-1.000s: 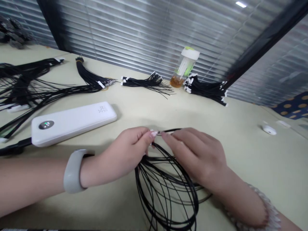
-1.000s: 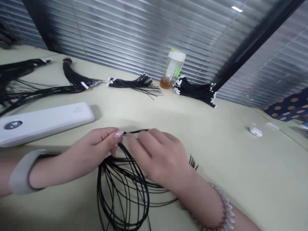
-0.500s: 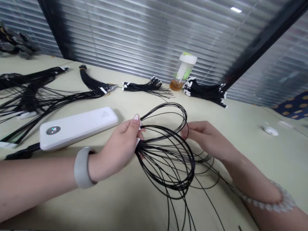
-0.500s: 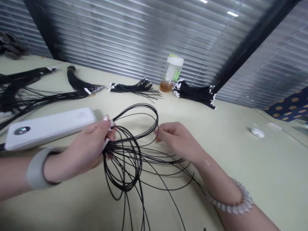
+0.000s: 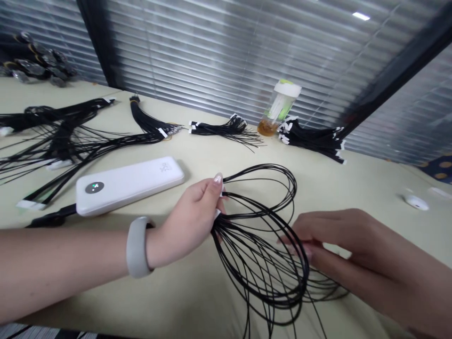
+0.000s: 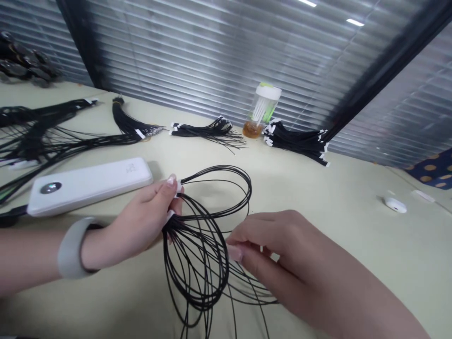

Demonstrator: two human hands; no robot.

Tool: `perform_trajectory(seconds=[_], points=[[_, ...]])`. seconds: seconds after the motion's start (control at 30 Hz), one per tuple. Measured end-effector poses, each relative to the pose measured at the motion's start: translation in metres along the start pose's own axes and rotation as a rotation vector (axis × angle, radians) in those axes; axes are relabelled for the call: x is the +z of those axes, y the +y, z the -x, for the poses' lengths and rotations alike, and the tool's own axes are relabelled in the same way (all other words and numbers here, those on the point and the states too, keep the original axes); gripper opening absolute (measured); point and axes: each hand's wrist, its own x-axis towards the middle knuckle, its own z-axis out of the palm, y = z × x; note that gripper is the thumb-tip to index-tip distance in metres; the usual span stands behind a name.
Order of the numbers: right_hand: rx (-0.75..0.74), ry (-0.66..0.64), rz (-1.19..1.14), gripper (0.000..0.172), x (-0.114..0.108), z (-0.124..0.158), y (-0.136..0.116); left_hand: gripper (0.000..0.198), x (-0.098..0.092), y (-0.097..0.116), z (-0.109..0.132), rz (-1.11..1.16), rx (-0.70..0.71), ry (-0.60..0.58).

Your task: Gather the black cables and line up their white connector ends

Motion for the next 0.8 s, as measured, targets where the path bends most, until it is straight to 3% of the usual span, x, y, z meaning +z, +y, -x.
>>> perform_trajectory(seconds=[0.1, 0.27, 0.43, 0.63, 0.8], points=[[0.147, -0.23, -0.302, 0.028, 0.011, -0.006, -0.011, 0.045, 0.0, 0.001, 0.001, -0.019, 0.003, -0.016], [0.277, -0.233, -0.414, 0.018, 0.04, -0.013, -0.024, 0.044, 0.0, 0.004, 0.002, -0.097, 0.04, -0.017], [0.268, -0.118, -0.375, 0.014, 0.047, -0.011, -0.026, 0.045, 0.001, 0.004, 0.002, -0.094, 0.016, -0.025], [0.234, -0.138, -0.235, 0.018, 0.039, -0.008, -0.025, 0.044, 0.0, 0.0, 0.0, -0.119, 0.013, -0.017], [0.213, -0.158, -0.11, 0.02, 0.046, -0.006, -0.023, 0.044, -0.001, 0.001, 0.001, -0.137, 0.016, -0.012]])
